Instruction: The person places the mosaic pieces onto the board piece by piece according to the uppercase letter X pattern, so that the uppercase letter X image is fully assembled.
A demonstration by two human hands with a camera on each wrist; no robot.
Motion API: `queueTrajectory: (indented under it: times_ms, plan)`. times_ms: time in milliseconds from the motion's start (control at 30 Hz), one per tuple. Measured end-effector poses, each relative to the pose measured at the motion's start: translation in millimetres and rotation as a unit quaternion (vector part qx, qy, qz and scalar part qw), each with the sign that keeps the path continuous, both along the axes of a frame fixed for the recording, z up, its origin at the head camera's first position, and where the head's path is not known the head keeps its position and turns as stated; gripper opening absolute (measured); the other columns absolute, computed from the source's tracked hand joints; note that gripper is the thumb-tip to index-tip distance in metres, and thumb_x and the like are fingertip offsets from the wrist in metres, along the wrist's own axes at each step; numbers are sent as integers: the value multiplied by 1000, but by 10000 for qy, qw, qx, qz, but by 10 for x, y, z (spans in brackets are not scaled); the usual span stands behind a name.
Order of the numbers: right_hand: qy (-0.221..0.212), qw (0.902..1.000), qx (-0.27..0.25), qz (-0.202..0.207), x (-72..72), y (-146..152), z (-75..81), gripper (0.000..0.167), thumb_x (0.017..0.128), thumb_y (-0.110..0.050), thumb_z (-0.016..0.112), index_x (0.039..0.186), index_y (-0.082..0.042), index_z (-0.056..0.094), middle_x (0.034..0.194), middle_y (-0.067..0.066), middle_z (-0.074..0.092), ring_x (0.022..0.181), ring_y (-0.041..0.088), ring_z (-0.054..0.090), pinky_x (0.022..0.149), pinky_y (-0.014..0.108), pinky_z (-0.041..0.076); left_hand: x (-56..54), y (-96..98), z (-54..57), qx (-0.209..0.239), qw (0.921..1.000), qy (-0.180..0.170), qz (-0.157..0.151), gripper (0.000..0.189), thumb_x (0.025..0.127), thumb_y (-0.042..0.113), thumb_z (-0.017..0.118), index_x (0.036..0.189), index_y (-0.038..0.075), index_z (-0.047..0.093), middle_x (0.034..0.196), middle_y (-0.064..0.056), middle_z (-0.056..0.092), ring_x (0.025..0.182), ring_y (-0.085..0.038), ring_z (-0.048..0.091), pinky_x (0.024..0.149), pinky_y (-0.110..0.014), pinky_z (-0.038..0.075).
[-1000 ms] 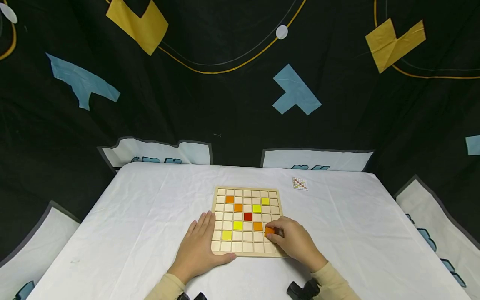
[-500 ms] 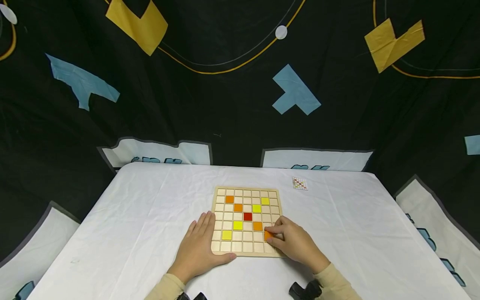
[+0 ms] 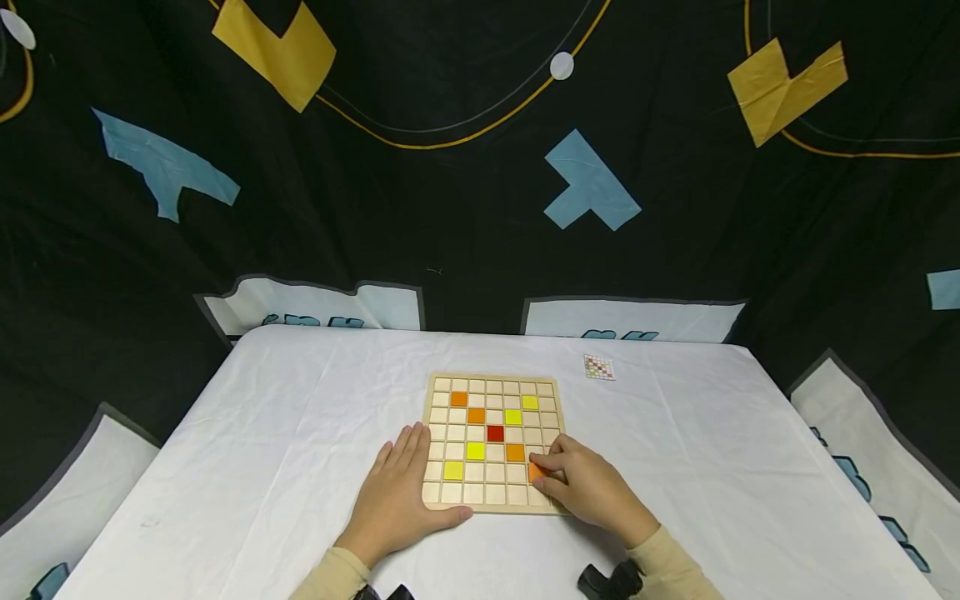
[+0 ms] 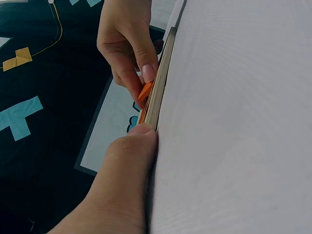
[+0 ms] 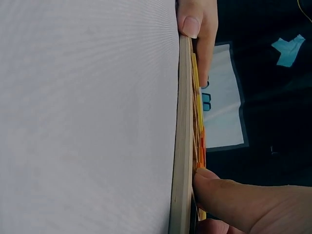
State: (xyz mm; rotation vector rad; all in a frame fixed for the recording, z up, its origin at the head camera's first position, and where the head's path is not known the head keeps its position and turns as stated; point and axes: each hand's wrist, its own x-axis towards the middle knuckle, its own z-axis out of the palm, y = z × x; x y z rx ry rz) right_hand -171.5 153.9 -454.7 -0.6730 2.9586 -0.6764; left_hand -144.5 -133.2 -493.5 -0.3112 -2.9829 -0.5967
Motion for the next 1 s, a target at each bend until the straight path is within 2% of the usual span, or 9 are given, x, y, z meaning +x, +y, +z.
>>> queueTrajectory:
  times_ms: [433,800,1000]
  plan:
    - [455,9971,509,323,2,-1,35,39,92,-33,70,126,-13,70,88,-12,50,66,2,39,55,17,35,-10,6,12,8,10000,13,-6,131,66,89,58,155,-1,25,164,-16,25,154,-32,21,125,-52,19]
    - [560,9961,484,477,11,15,42,37,91,-31,71,124,-14,71,84,-12,47,64,2,37,54,18,33,-18,14,-10,60,10000,-7,-5,131,66,89,58,156,0,25,164,-15,25,154,-31,20,125,-52,19]
    - [781,9953,425,374,28,5,50,29,87,-31,75,112,-17,78,80,-14,49,63,1,38,53,17,34,-19,22,-21,81,9999,75,7,131,66,90,58,156,0,25,164,-14,25,154,-30,20,125,-51,18]
